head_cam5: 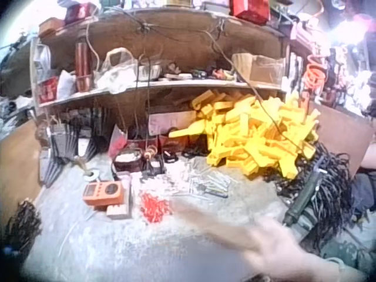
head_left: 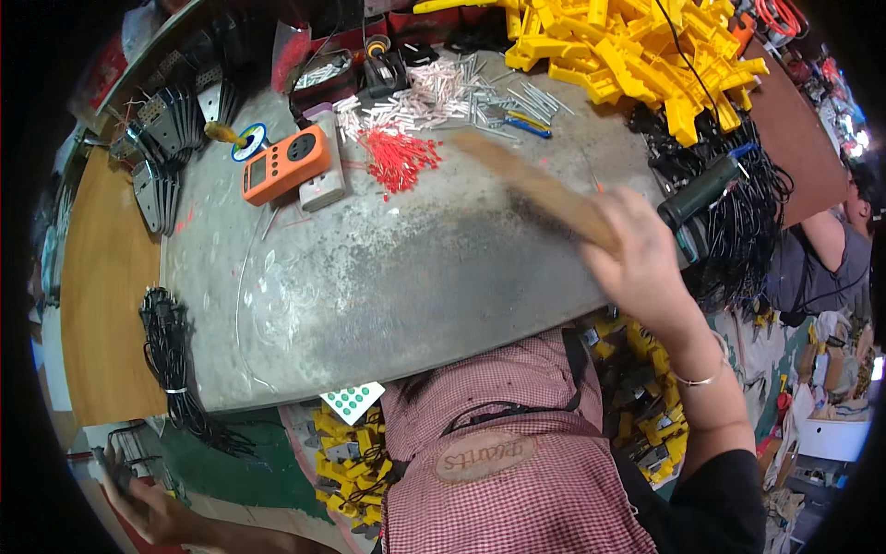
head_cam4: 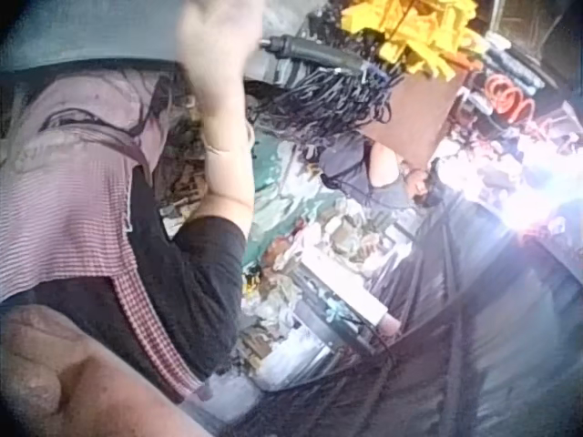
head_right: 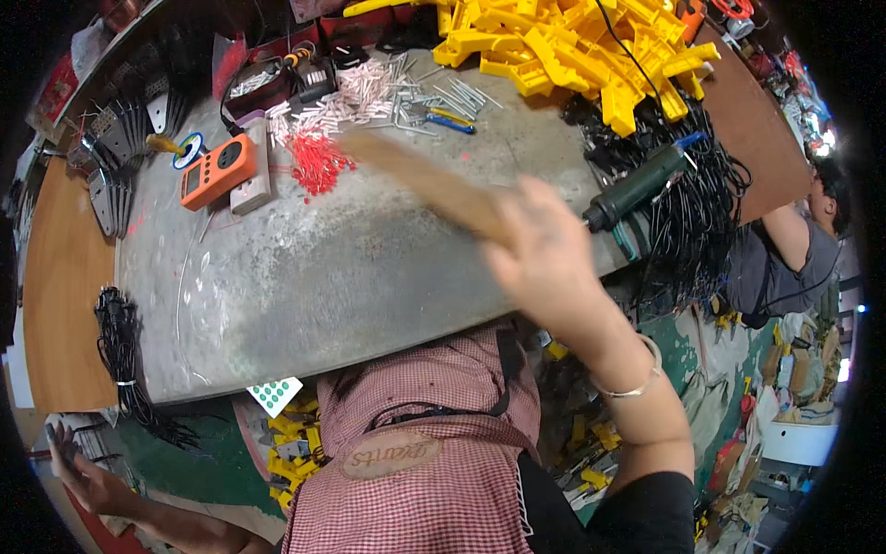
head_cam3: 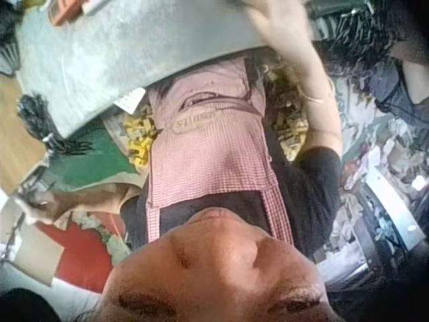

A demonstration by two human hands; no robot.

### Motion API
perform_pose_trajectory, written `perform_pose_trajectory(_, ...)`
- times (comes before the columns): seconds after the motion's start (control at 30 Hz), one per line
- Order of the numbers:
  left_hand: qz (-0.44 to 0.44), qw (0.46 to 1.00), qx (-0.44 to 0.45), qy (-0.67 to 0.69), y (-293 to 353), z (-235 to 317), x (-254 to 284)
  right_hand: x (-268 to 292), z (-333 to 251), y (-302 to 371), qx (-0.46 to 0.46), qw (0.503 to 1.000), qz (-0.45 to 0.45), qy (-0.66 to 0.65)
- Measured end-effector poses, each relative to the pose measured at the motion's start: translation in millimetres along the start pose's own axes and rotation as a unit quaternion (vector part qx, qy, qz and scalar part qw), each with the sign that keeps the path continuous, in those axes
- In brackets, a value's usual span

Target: The person assembles a yellow electronic housing by screwing its parts together with an electric screwdriver and soldering wires with a soldering iron.

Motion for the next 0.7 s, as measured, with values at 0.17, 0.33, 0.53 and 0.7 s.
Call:
perform_pose_trajectory(0.17, -0.037, 0.971, -0.019, 0.237, -4, 27, -48, -68, -86, 44, 0.094, 0.939, -0.196, -0.267)
perform_pose_trajectory(0.33, -0.487, 0.796, -0.266, 0.241, -6, 212, -111, -96, -150, -11, 0.188, 0.824, -0.356, -0.398)
perform_pose_trajectory(0.53, -0.532, 0.826, -0.085, 0.167, -1, 134, -139, -88, -162, -47, 0.076, 0.735, -0.398, -0.544)
perform_pose_trajectory(0.7, -0.34, 0.914, 0.206, 0.083, -36, -17, -198, -82, -94, -70, -0.041, 0.762, -0.209, -0.611)
Point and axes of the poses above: each hand's wrist, its own y-axis away from the middle knuckle, its own x-axis out of the back of the hand, z = x × y, the point moved 9 cm from there along -y, towards the middle knuckle, and after that the axes turned 9 degrees about -z, right-handed, at the moved point
